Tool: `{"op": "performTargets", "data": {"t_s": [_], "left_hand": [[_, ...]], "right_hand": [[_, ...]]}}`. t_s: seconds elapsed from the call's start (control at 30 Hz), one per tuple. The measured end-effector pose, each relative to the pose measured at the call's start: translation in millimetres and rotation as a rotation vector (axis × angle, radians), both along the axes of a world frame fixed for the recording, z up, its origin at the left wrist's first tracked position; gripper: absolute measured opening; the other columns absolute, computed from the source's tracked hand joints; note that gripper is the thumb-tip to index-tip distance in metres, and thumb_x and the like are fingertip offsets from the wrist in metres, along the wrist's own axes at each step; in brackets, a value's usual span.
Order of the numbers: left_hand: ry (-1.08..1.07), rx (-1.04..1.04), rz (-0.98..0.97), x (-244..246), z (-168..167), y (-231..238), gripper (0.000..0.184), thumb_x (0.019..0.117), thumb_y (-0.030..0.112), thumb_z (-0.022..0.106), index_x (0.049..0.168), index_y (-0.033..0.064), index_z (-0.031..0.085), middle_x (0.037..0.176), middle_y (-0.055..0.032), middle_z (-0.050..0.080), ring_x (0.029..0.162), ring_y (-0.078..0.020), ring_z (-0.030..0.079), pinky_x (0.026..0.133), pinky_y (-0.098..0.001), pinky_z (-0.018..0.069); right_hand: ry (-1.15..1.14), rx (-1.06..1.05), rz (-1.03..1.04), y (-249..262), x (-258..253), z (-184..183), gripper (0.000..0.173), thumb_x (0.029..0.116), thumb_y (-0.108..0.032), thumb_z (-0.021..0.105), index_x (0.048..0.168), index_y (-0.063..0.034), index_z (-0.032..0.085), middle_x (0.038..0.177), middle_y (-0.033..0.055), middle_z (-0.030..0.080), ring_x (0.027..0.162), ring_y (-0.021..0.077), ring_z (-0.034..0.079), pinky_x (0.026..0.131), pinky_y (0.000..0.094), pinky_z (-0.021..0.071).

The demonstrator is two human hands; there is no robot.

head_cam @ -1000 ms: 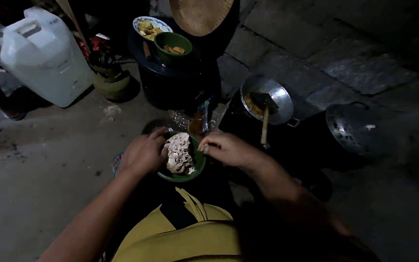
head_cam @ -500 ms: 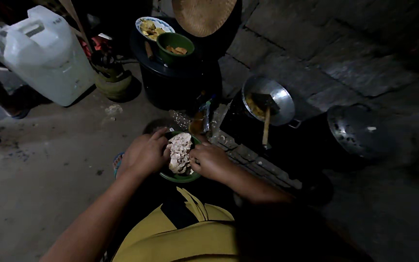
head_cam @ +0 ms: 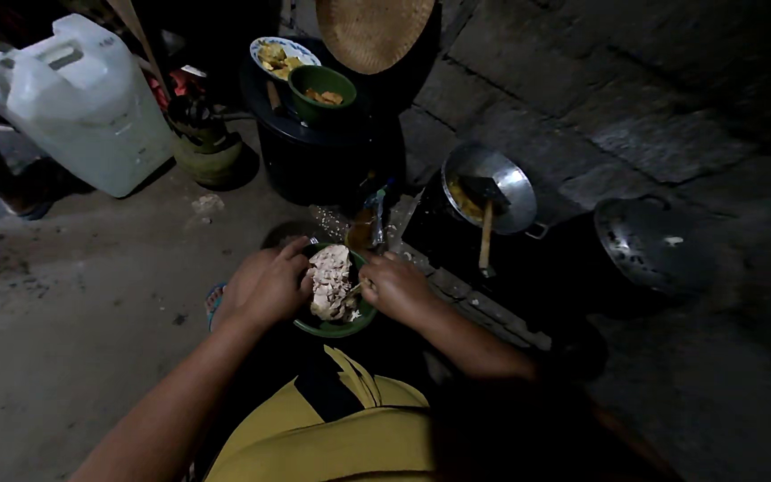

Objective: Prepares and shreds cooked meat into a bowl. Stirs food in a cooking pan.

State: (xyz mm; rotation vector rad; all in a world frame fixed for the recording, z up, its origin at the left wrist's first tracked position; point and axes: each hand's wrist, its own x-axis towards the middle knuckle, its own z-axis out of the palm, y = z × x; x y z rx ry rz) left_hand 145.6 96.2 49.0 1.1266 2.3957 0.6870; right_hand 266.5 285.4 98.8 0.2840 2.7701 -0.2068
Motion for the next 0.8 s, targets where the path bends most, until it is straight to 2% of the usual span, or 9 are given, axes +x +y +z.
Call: {"op": "performTargets", "data": {"t_s": [0.13, 0.23, 0.3, 0.4, 0.47, 0.57, 0.7, 0.8], "left_hand": [[0.025, 0.006, -0.009, -2, -4, 0, 0.026, 0.1042, 0.025, 0.052, 0.106, 0.006, 0.069, 0.16, -0.0056, 0.042, 0.14, -0.0277, 0.047, 0.112, -0.0526, 0.0392], [0.013, 0.041, -0.01, -2, -7, 0, 0.024, 0.1039, 0.023, 0.052, 0.103, 0.005, 0.069, 0.159, -0.0069, 0.043, 0.14, -0.0285, 0.047, 0.112, -0.0534, 0.0393], [0.028, 0.033, -0.007, -4, -12, 0, 0.026, 0.1036, 0.026, 0.051, 0.104, 0.007, 0.069, 0.16, -0.0045, 0.042, 0.142, -0.0276, 0.046, 0.113, -0.0541, 0.0384], [0.049, 0.031, -0.01, -7, -18, 1, 0.03, 0.1037, 0.031, 0.05, 0.107, 0.0088, 0.07, 0.159, -0.0021, 0.043, 0.141, -0.0284, 0.047, 0.113, -0.0562, 0.0384], [0.062, 0.035, -0.018, -9, -20, 1, 0.033, 0.1032, 0.033, 0.048, 0.109, 0.009, 0.071, 0.158, -0.0029, 0.045, 0.137, -0.0305, 0.05, 0.11, -0.0586, 0.0409], [0.032, 0.035, -0.03, -10, -20, 1, 0.034, 0.1028, 0.033, 0.047, 0.113, 0.0083, 0.069, 0.159, -0.0045, 0.044, 0.138, -0.0318, 0.049, 0.111, -0.058, 0.0392], [0.049, 0.053, -0.021, -11, -25, 1, 0.033, 0.1009, 0.033, 0.049, 0.111, 0.0096, 0.07, 0.16, -0.0042, 0.043, 0.141, -0.032, 0.047, 0.112, -0.0574, 0.0394], [0.062, 0.106, -0.02, -12, -31, 1, 0.032, 0.0985, 0.031, 0.05, 0.107, 0.008, 0.07, 0.159, -0.0057, 0.044, 0.142, -0.0316, 0.047, 0.112, -0.0573, 0.0395]], "right_hand": [[0.104, 0.029, -0.024, 12, 0, 1, 0.026, 0.1008, -0.019, 0.056, 0.115, -0.0064, 0.074, 0.118, 0.0132, 0.072, 0.117, 0.0356, 0.064, 0.093, 0.0549, 0.0538], [0.081, -0.151, -0.094, 23, 2, 19, 0.02, 0.1002, -0.02, 0.061, 0.107, -0.0054, 0.074, 0.112, 0.0136, 0.071, 0.111, 0.0317, 0.066, 0.094, 0.0536, 0.0535], [0.064, -0.39, -0.194, 33, 3, 29, 0.019, 0.1018, -0.02, 0.064, 0.11, -0.0051, 0.072, 0.108, 0.0129, 0.07, 0.099, 0.0246, 0.067, 0.089, 0.0471, 0.0561], [0.175, -0.758, -0.323, 50, 6, 38, 0.011, 0.1, -0.008, 0.064, 0.106, -0.001, 0.07, 0.097, 0.0088, 0.068, 0.084, 0.0134, 0.064, 0.08, 0.0325, 0.0555], [0.255, -0.9, -0.354, 60, 9, 43, 0.007, 0.099, -0.005, 0.064, 0.103, -0.0011, 0.068, 0.089, 0.0037, 0.066, 0.077, 0.0067, 0.06, 0.073, 0.0245, 0.0523], [0.344, -1.005, -0.336, 77, 12, 49, 0.007, 0.0982, -0.003, 0.06, 0.1, -0.0033, 0.067, 0.083, -0.0014, 0.065, 0.07, 0.0022, 0.058, 0.067, 0.019, 0.0502], [0.456, -0.958, -0.354, 110, 16, 64, 0.019, 0.0999, -0.003, 0.058, 0.118, -0.0048, 0.063, 0.084, 0.0001, 0.065, 0.066, 0.0032, 0.054, 0.061, 0.0192, 0.0464], [0.574, -0.864, -0.391, 147, 19, 83, 0.034, 0.1015, -0.004, 0.056, 0.136, -0.0042, 0.058, 0.096, 0.0034, 0.068, 0.077, 0.0065, 0.06, 0.07, 0.0234, 0.0508]]}}
